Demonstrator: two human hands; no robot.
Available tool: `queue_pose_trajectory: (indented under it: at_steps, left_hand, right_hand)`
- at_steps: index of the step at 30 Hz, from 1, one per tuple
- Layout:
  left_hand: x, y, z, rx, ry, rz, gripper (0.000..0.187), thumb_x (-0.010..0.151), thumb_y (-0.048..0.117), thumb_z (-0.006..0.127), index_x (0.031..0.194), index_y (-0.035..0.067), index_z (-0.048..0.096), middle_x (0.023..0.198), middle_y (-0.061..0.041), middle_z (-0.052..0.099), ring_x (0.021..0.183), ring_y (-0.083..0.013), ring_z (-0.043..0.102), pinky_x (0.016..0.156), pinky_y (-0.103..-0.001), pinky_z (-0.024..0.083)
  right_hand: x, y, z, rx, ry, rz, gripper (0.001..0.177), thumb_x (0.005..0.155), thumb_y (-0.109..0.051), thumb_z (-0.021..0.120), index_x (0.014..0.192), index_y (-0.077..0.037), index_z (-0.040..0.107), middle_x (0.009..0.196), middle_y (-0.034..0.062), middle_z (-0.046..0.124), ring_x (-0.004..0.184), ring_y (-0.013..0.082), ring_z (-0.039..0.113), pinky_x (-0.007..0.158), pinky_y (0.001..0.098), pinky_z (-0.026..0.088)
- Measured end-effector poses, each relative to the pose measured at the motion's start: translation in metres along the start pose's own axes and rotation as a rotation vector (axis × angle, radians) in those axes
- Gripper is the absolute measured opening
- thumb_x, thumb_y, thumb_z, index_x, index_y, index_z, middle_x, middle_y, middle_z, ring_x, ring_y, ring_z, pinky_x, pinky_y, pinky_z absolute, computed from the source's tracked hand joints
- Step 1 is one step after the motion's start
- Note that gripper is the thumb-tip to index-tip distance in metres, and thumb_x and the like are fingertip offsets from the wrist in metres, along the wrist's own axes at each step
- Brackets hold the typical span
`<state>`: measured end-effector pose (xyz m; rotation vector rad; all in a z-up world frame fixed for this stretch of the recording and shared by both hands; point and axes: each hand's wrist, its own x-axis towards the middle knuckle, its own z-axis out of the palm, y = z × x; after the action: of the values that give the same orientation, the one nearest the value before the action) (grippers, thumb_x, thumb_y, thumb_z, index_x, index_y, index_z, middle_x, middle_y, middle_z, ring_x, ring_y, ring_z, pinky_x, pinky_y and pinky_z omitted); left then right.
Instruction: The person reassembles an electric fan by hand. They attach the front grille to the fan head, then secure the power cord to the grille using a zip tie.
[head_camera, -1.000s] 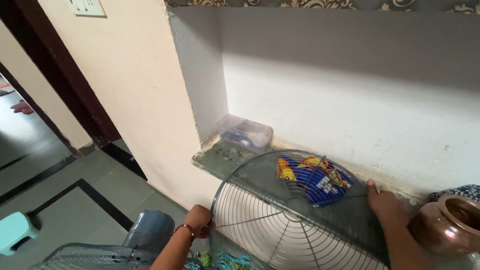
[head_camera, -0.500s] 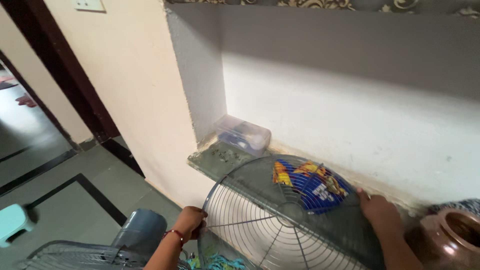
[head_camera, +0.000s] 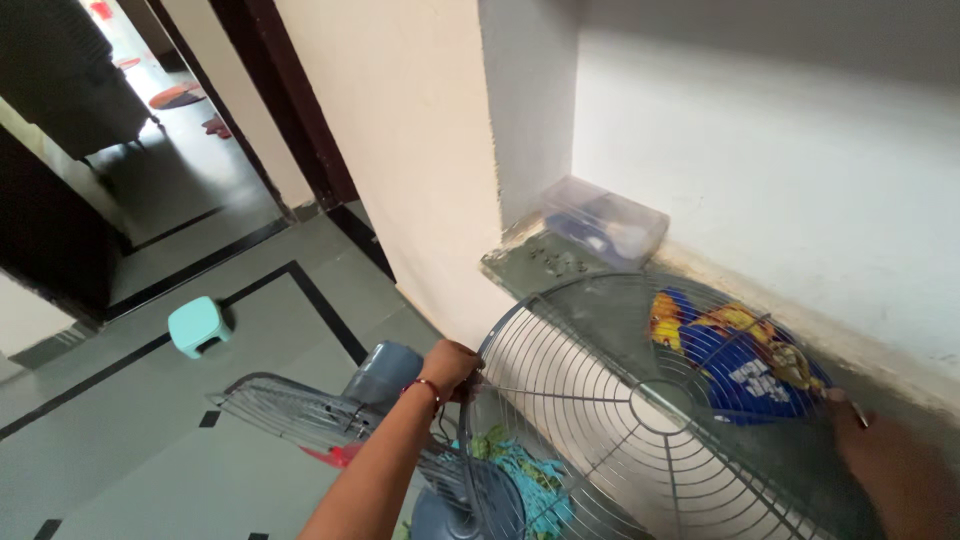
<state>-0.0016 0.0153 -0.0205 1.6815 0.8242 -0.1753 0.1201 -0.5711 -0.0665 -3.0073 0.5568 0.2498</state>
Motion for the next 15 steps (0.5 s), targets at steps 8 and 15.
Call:
queue_pose_trajectory:
  at_steps: [8,15]
  left_hand:
    - [0.026,-0.031,0.001,-0.104,-0.075,-0.157,0.009,0.094,0.007,0.069,0.09,-0.002,0.069,0.076,-0.013,0.069,0.062,-0.0277,0.068,0.054,-0.048,0.059]
    - [0.073,-0.053,0.007,0.292,-0.28,0.041,0.015,0.093,0.006,0.058,0.09,0.0,0.071,0.08,-0.014,0.076,0.067,-0.0253,0.074,0.063,-0.045,0.062]
  right_hand:
    - [-0.031,-0.015,-0.013,0.047,0.008,0.048,0.089,0.107,-0.068,0.021,0.118,-0.003,0.08,0.113,0.0291,0.078,0.109,0.046,0.073,0.099,0.0532,0.056]
    - [-0.035,-0.001,-0.018,0.011,0.047,0.045,0.087,0.109,-0.066,0.022,0.114,-0.003,0.082,0.109,0.0286,0.078,0.105,0.0446,0.074,0.098,0.0518,0.055]
